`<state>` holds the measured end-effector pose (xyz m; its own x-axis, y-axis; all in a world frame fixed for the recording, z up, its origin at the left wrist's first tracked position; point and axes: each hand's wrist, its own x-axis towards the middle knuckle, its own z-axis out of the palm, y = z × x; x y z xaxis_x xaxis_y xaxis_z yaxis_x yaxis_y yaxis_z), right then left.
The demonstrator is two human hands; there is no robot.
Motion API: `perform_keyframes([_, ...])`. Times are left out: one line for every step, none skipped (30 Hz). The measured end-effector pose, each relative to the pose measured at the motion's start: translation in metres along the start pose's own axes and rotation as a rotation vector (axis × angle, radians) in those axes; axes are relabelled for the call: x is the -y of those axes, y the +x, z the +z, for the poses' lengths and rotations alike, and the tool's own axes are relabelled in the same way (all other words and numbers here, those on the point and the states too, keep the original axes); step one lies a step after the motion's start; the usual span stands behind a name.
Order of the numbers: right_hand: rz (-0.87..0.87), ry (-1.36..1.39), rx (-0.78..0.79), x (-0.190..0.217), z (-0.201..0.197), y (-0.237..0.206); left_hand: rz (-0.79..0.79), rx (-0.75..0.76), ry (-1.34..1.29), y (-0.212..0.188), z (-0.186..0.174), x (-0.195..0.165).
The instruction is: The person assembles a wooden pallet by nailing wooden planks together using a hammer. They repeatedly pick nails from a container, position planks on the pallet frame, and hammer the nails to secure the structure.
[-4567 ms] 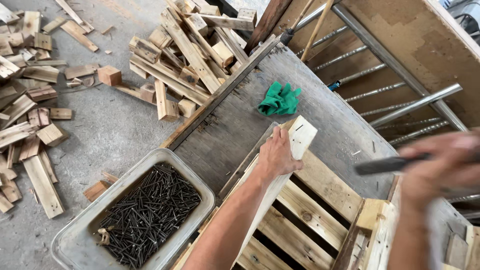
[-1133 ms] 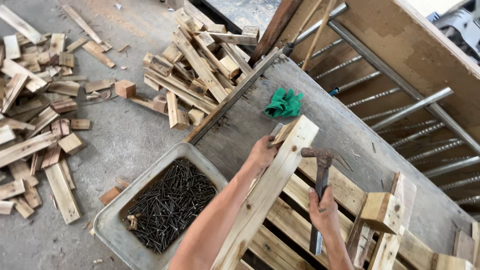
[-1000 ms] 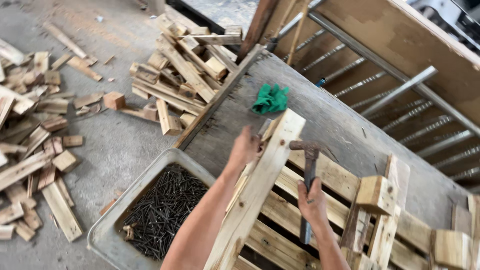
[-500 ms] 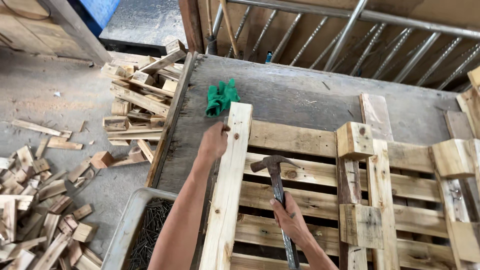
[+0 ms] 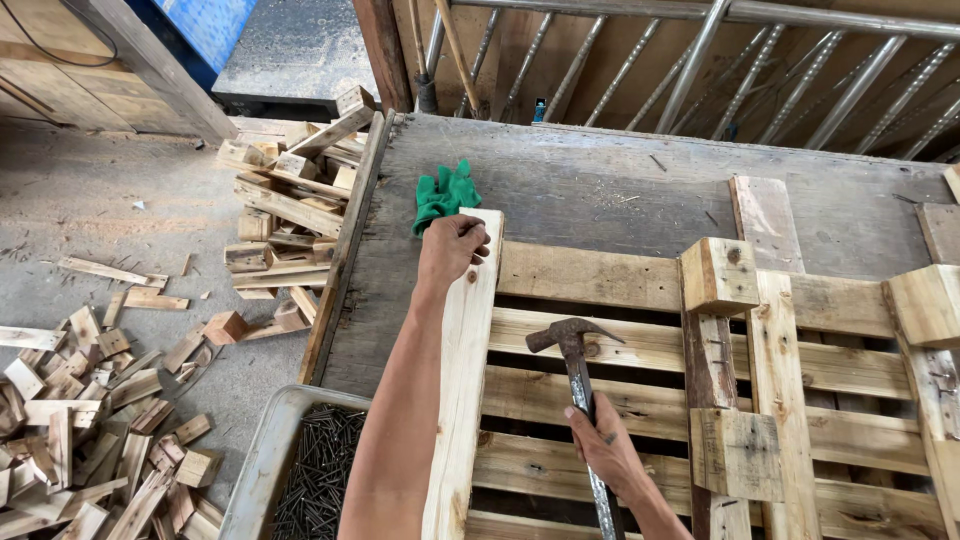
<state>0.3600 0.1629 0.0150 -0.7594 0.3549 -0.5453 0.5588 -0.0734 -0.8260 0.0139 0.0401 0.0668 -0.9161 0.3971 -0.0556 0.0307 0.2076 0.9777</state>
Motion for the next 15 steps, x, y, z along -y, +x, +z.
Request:
perform_keyframes([-0.01, -0.01, 0.0, 0.001, -0.001, 0.0, 0.079, -0.035, 0.083, 0.002, 0.003, 0.006])
perform_keyframes([-0.021, -0.021, 0.0, 0.002, -0.002, 0.0, 0.158, -0.07, 0.166, 0.003, 0.005, 0.012])
perform_keyframes([-0.024, -0.038, -0.007, 0.004, -0.004, 0.0, 0.235, -0.099, 0.207, 0.004, 0.008, 0.016])
perform_keyframes([-0.026, -0.057, -0.014, 0.008, -0.004, 0.0, 0.312, -0.129, 0.248, 0.004, 0.011, 0.018])
perform_keyframes([-0.027, -0.078, -0.02, 0.014, -0.005, 0.0, 0.388, -0.159, 0.287, 0.003, 0.013, 0.02])
perform_keyframes([-0.024, -0.108, -0.03, 0.021, -0.006, -0.001, 0.434, -0.183, 0.29, 0.002, 0.015, 0.022])
perform_keyframes([-0.023, -0.139, -0.038, 0.03, -0.007, -0.001, 0.48, -0.21, 0.293, -0.001, 0.016, 0.023])
perform_keyframes([-0.023, -0.169, -0.044, 0.041, -0.008, -0.001, 0.526, -0.238, 0.298, -0.003, 0.017, 0.024])
perform_keyframes([-0.063, -0.189, -0.043, 0.054, -0.009, 0.0, 0.526, -0.238, 0.303, -0.006, 0.017, 0.024])
perform_keyframes([-0.102, -0.207, -0.041, 0.067, -0.011, 0.001, 0.525, -0.237, 0.308, -0.01, 0.016, 0.023])
perform_keyframes([-0.143, -0.225, -0.041, 0.082, -0.012, 0.003, 0.527, -0.236, 0.314, -0.013, 0.016, 0.021])
perform_keyframes([-0.279, -0.258, -0.063, 0.096, -0.014, 0.006, 0.532, -0.253, 0.322, -0.015, 0.016, 0.019])
perform_keyframes([-0.416, -0.291, -0.085, 0.11, -0.017, 0.009, 0.537, -0.272, 0.329, -0.018, 0.017, 0.016])
perform_keyframes([-0.553, -0.324, -0.107, 0.123, -0.018, 0.012, 0.542, -0.291, 0.335, -0.019, 0.018, 0.014])
perform_keyframes([-0.642, -0.359, -0.137, 0.134, -0.019, 0.017, 0.549, -0.295, 0.354, -0.021, 0.018, 0.012])
